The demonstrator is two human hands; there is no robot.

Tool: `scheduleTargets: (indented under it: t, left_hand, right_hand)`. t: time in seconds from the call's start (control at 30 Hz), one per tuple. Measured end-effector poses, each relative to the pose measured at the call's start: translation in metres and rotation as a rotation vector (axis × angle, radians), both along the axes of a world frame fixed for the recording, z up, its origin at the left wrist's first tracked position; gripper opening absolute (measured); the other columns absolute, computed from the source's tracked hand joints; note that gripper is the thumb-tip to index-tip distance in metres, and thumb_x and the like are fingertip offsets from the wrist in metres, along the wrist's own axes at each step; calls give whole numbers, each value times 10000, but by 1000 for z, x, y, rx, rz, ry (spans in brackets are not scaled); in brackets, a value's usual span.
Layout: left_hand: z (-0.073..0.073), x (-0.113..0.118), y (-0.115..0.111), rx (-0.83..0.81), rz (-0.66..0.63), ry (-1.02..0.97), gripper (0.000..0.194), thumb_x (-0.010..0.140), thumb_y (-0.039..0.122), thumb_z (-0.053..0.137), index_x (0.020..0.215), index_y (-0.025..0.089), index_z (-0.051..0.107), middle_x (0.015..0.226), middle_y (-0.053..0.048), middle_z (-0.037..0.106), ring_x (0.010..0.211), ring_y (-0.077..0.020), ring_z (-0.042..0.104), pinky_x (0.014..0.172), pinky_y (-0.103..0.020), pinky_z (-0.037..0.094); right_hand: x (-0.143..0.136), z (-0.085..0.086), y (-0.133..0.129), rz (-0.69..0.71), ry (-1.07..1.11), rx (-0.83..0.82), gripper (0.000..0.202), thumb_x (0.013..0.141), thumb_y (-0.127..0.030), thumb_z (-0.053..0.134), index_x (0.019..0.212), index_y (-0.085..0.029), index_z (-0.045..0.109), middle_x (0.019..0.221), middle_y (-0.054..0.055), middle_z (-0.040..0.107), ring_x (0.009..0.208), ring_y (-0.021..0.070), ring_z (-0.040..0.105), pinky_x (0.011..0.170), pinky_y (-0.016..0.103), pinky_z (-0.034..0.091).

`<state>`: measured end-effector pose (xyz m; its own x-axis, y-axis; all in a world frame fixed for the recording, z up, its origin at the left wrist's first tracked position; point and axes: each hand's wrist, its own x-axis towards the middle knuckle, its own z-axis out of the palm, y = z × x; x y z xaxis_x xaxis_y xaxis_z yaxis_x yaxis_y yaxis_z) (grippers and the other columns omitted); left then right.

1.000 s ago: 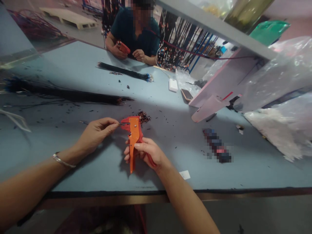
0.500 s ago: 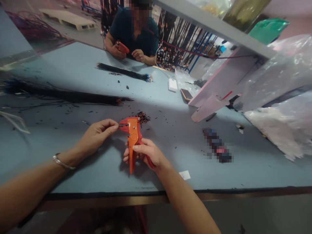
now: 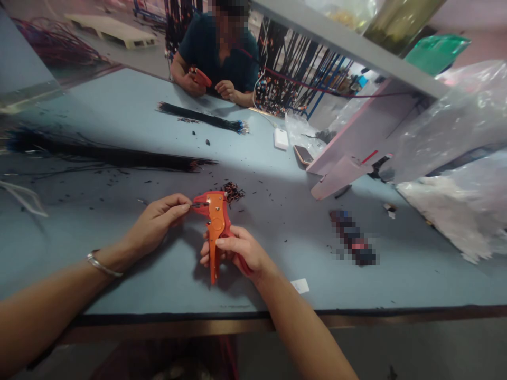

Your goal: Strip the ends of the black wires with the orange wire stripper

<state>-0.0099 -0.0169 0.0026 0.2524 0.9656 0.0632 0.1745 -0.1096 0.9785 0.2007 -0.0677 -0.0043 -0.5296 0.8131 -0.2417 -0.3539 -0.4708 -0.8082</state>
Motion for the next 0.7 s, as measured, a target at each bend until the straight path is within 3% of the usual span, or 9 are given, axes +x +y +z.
scheduleTargets:
  t: [0.23,0.43,0.7]
  left_hand:
    - [4,3,-1,-9,15,18,211,831,380,557,730,196,582,594,45,445,558,-117,366,547,-238,326]
    - [11,5,-2,17,34,44,224,795,398,576,716,193,619,667,10,544,656,-149,465,652,-254,405]
    - [12,4,-2,63,38,12,201,782,374,591,704,193,632,699,3,575,697,-157,505,707,-262,433]
  right_hand:
    - [0,2,0,-7,-34,10,361,718,-323,737,993,-113,635,820,65,707,669,187,696,645,302,555]
    - [-2,5,-3,-26,-88,48,316,738,-325,735,959,-130,621,798,43,668,654,156,655,629,288,543]
    - [-4,6,-6,-54,-128,127,296,739,-351,741,897,-140,607,703,8,627,553,130,591,513,252,503]
